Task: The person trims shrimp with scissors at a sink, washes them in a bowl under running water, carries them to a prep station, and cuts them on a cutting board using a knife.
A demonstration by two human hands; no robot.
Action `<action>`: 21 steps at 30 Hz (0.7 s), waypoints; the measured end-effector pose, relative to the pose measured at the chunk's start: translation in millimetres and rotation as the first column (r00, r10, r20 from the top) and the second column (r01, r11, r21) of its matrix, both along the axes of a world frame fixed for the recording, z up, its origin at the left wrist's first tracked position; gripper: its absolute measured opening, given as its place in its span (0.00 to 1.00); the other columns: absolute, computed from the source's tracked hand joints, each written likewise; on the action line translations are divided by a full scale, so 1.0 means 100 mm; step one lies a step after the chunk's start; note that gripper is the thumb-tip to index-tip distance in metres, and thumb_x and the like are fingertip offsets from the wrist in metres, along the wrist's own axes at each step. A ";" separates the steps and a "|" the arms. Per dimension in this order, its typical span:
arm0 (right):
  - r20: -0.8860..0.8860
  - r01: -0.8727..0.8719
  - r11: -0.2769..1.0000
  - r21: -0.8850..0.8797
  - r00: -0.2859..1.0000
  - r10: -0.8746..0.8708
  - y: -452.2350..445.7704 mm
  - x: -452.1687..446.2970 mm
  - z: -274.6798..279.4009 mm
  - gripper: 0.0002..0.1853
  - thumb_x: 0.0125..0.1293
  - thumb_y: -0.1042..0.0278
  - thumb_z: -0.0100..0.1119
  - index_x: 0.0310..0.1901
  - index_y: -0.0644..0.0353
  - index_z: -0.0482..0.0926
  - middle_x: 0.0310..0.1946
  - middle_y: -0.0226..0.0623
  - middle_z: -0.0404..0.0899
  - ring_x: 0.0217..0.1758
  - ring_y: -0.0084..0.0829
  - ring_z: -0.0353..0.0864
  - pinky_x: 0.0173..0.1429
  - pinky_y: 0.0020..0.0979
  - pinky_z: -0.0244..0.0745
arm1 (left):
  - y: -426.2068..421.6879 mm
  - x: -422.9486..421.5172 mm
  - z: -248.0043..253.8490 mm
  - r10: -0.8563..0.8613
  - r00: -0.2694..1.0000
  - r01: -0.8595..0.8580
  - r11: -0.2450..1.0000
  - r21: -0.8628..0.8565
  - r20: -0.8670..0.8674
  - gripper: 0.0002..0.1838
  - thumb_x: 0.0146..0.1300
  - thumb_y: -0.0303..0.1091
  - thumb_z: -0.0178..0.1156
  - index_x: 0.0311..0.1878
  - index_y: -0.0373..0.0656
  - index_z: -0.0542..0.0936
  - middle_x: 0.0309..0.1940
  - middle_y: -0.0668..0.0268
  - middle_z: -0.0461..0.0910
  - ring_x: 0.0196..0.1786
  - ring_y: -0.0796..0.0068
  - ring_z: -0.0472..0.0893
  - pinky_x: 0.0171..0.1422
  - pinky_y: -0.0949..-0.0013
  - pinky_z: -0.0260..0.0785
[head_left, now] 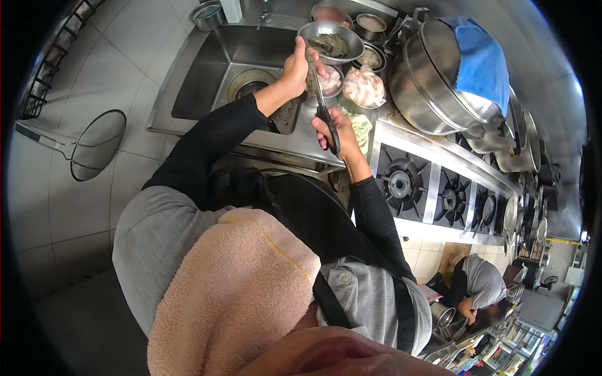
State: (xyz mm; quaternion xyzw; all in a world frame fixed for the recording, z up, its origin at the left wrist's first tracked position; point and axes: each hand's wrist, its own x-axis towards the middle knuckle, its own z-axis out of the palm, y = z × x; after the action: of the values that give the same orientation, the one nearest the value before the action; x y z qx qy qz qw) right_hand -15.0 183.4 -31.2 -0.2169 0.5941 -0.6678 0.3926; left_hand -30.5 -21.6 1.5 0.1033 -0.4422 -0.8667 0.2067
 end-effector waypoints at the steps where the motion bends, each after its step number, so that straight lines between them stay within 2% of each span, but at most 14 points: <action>1: 0.015 -0.001 1.000 -0.017 1.000 0.001 -0.01 0.02 0.00 0.21 0.63 0.55 0.76 0.40 0.59 0.74 0.19 0.28 0.76 0.14 0.19 0.71 0.19 0.21 0.64 | -0.01 -0.01 -0.01 0.035 0.999 -0.034 0.999 -0.042 0.024 0.33 0.75 0.69 0.39 0.35 0.44 0.70 0.19 0.58 0.75 0.23 0.63 0.79 0.32 0.62 0.76; 3: 0.020 0.015 0.999 -0.029 1.000 -0.014 -0.02 0.02 0.00 0.21 0.63 0.54 0.75 0.40 0.59 0.74 0.18 0.28 0.75 0.13 0.19 0.71 0.18 0.21 0.64 | 0.00 -0.03 -0.06 0.105 0.992 -0.096 0.987 -0.125 0.070 0.34 0.77 0.68 0.33 0.34 0.44 0.69 0.17 0.58 0.75 0.22 0.64 0.78 0.34 0.62 0.76; 6: -0.004 0.005 1.000 0.003 1.000 -0.005 -0.04 0.00 0.10 0.21 0.64 0.53 0.74 0.39 0.60 0.74 0.18 0.28 0.75 0.14 0.19 0.71 0.18 0.21 0.64 | 0.02 0.01 -0.09 0.085 0.996 -0.088 0.968 -0.233 -0.025 0.35 0.77 0.67 0.32 0.32 0.44 0.69 0.16 0.56 0.74 0.20 0.63 0.76 0.33 0.62 0.75; 10: -0.020 -0.015 1.000 0.011 1.000 0.015 0.01 0.05 0.06 0.20 0.65 0.53 0.73 0.39 0.60 0.74 0.19 0.29 0.75 0.15 0.19 0.71 0.20 0.21 0.65 | -0.01 0.05 -0.08 0.032 0.998 -0.043 0.973 -0.226 -0.053 0.36 0.77 0.68 0.32 0.31 0.43 0.68 0.15 0.56 0.74 0.19 0.63 0.76 0.32 0.62 0.75; 13: 0.027 -0.035 0.997 -0.061 0.999 0.037 0.01 0.07 0.04 0.20 0.66 0.54 0.73 0.38 0.60 0.74 0.18 0.28 0.75 0.15 0.20 0.72 0.20 0.22 0.65 | -0.01 0.06 -0.14 0.032 0.998 -0.047 0.966 -0.253 -0.062 0.36 0.77 0.69 0.32 0.31 0.43 0.69 0.16 0.57 0.74 0.20 0.64 0.77 0.31 0.62 0.75; 18: 0.035 -0.051 0.998 -0.028 0.998 0.052 0.00 0.06 0.12 0.19 0.66 0.55 0.72 0.39 0.60 0.74 0.19 0.28 0.75 0.15 0.20 0.71 0.19 0.22 0.65 | -0.02 0.08 -0.16 -0.017 0.993 -0.019 0.951 -0.308 -0.113 0.38 0.75 0.70 0.33 0.32 0.42 0.72 0.18 0.59 0.76 0.20 0.66 0.79 0.29 0.64 0.76; 21: 0.020 -0.060 0.997 -0.047 0.998 0.061 0.01 0.05 0.07 0.18 0.67 0.55 0.72 0.39 0.60 0.75 0.19 0.28 0.75 0.15 0.20 0.71 0.19 0.22 0.65 | 0.01 0.09 -0.15 -0.006 0.997 -0.020 0.940 -0.341 -0.073 0.39 0.75 0.71 0.32 0.31 0.42 0.73 0.20 0.61 0.77 0.20 0.71 0.77 0.28 0.68 0.72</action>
State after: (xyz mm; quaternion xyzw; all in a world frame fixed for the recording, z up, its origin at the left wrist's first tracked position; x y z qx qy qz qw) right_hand -9.9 184.6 -24.3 -0.2365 0.5674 -0.6715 0.4139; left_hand -21.4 -20.2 -13.2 0.0358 -0.5774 -0.7794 0.2404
